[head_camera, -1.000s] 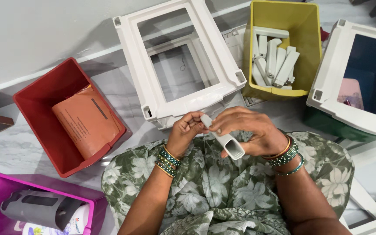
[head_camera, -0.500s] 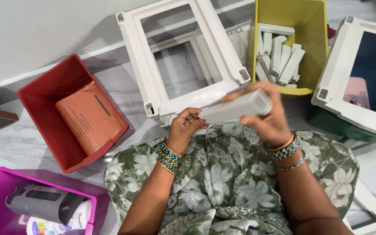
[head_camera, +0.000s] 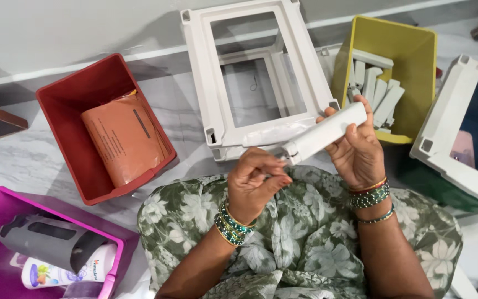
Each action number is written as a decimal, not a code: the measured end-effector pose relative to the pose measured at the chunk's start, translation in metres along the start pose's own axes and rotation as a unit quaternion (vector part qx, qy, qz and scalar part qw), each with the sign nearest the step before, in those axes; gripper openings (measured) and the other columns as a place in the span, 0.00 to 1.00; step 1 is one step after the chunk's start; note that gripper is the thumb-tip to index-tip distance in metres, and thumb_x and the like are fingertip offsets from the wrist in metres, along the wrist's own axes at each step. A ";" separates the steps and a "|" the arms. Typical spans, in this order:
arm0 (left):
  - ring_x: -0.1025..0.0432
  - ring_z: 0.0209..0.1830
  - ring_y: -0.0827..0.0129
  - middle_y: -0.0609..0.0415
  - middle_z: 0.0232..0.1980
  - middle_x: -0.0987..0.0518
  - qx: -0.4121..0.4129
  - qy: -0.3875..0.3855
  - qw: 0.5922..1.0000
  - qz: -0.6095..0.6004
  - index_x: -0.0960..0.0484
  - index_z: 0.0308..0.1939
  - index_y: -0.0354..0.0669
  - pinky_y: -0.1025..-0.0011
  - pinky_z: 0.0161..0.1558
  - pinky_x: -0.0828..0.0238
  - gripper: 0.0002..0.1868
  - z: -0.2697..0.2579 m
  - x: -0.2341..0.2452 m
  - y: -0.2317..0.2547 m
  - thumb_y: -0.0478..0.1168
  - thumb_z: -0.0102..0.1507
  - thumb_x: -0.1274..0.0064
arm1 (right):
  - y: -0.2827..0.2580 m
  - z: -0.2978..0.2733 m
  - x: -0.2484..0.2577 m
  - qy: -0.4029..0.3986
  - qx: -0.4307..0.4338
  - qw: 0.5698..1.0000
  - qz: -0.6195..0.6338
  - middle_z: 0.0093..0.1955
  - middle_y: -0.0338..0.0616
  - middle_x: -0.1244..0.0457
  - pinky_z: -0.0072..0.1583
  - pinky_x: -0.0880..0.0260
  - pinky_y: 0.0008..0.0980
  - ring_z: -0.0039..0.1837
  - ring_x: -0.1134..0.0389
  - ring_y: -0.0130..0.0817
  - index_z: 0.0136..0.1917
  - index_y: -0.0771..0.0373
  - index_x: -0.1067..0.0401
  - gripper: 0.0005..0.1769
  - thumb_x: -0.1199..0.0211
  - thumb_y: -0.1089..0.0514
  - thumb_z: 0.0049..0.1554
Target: The person assembles a white plastic stool by inserting legs into the frame. They handle the frame and legs, aligning and pushing them into place while sitting on the floor.
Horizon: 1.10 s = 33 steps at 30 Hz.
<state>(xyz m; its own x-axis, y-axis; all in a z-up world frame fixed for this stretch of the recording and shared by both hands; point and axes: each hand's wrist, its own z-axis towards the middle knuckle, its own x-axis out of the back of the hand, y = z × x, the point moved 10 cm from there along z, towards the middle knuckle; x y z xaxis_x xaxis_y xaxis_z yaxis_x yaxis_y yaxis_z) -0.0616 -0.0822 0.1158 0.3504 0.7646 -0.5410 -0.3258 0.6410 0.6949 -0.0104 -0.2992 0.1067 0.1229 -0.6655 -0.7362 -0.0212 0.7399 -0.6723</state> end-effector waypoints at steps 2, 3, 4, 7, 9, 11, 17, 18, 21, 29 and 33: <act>0.24 0.40 0.80 0.54 0.50 0.22 -0.065 0.036 0.996 0.047 0.19 0.54 0.39 0.82 0.41 0.20 0.12 0.002 0.015 0.011 0.26 0.67 0.40 | -0.001 0.000 0.000 -0.010 0.004 1.000 0.017 0.72 0.59 0.39 0.69 0.27 0.48 0.74 0.36 0.55 0.82 0.49 0.53 0.35 0.42 0.63 0.68; 0.26 0.41 0.80 0.54 0.51 0.24 -0.053 0.041 0.995 0.073 0.19 0.54 0.38 0.81 0.44 0.23 0.11 0.001 0.022 0.011 0.27 0.69 0.40 | -0.001 -0.002 0.001 -0.013 0.006 1.000 0.026 0.72 0.59 0.39 0.70 0.27 0.48 0.75 0.36 0.55 0.83 0.49 0.53 0.35 0.42 0.63 0.69; 0.28 0.43 0.81 0.55 0.52 0.25 -0.041 0.046 0.993 0.099 0.20 0.53 0.38 0.81 0.47 0.25 0.10 0.000 0.030 0.012 0.27 0.70 0.40 | 0.000 -0.002 0.002 -0.013 0.004 0.999 0.035 0.72 0.59 0.39 0.69 0.27 0.48 0.75 0.36 0.55 0.83 0.49 0.52 0.35 0.42 0.63 0.69; 0.28 0.44 0.80 0.54 0.55 0.25 -0.011 0.041 0.985 0.164 0.19 0.57 0.39 0.80 0.49 0.28 0.13 0.004 0.037 0.010 0.29 0.69 0.38 | 0.001 -0.001 0.006 -0.013 0.000 0.998 0.054 0.72 0.59 0.39 0.69 0.27 0.47 0.75 0.35 0.55 0.82 0.50 0.50 0.33 0.41 0.62 0.69; 0.26 0.47 0.78 0.53 0.60 0.25 0.004 0.015 0.983 0.181 0.20 0.60 0.42 0.78 0.50 0.25 0.19 0.011 0.031 0.009 0.31 0.66 0.37 | 0.003 0.000 0.007 -0.011 -0.006 0.998 0.055 0.72 0.59 0.38 0.69 0.28 0.46 0.74 0.35 0.55 0.82 0.50 0.49 0.33 0.41 0.62 0.69; 0.24 0.53 0.75 0.52 0.68 0.26 0.019 -0.025 0.984 0.177 0.22 0.63 0.46 0.76 0.54 0.20 0.25 0.014 0.016 0.007 0.35 0.62 0.35 | 0.006 0.000 0.007 -0.014 -0.016 0.998 0.055 0.71 0.59 0.38 0.70 0.28 0.46 0.74 0.35 0.56 0.82 0.51 0.49 0.33 0.40 0.61 0.68; 0.21 0.60 0.71 0.52 0.66 0.22 0.003 -0.079 0.976 0.201 0.17 0.58 0.48 0.74 0.52 0.14 0.17 0.014 -0.010 0.013 0.35 0.65 0.36 | 0.014 -0.003 0.006 -0.022 -0.036 0.999 0.029 0.68 0.60 0.36 0.69 0.28 0.48 0.71 0.34 0.57 0.82 0.53 0.49 0.36 0.37 0.57 0.67; 0.22 0.59 0.71 0.53 0.65 0.21 -0.008 -0.078 0.975 0.210 0.17 0.58 0.48 0.75 0.51 0.15 0.17 0.014 -0.011 0.016 0.35 0.64 0.35 | 0.015 -0.003 0.005 -0.023 -0.039 0.999 0.024 0.68 0.60 0.36 0.69 0.28 0.48 0.71 0.34 0.57 0.82 0.53 0.49 0.36 0.36 0.56 0.66; 0.22 0.58 0.71 0.54 0.61 0.19 -0.030 -0.082 0.970 0.226 0.17 0.56 0.48 0.76 0.50 0.16 0.18 0.015 -0.012 0.022 0.35 0.62 0.33 | 0.018 -0.002 -0.001 -0.044 -0.058 0.997 0.022 0.68 0.60 0.35 0.68 0.27 0.50 0.70 0.33 0.57 0.82 0.55 0.48 0.38 0.33 0.56 0.64; 0.21 0.59 0.71 0.54 0.59 0.19 -0.047 -0.094 0.968 0.229 0.15 0.52 0.50 0.74 0.53 0.15 0.16 0.014 -0.014 0.027 0.37 0.61 0.32 | 0.019 -0.001 -0.001 -0.040 -0.054 0.998 -0.006 0.66 0.60 0.35 0.67 0.27 0.49 0.69 0.32 0.57 0.82 0.56 0.49 0.41 0.31 0.53 0.64; 0.21 0.58 0.70 0.54 0.56 0.19 -0.043 -0.075 0.970 0.228 0.15 0.49 0.47 0.73 0.56 0.16 0.14 0.012 -0.008 0.024 0.34 0.60 0.33 | 0.020 -0.001 -0.001 -0.038 -0.052 0.998 -0.015 0.66 0.61 0.35 0.67 0.27 0.48 0.69 0.32 0.57 0.82 0.56 0.49 0.41 0.32 0.54 0.64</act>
<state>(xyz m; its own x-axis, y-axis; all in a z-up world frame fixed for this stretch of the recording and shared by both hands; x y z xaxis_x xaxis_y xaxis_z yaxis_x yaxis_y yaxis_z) -0.0618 -0.0736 0.1418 0.2746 0.9556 -0.1070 -0.5467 0.2467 0.8002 -0.0123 -0.2841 0.0941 0.2002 -0.6745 -0.7106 -0.1196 0.7030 -0.7010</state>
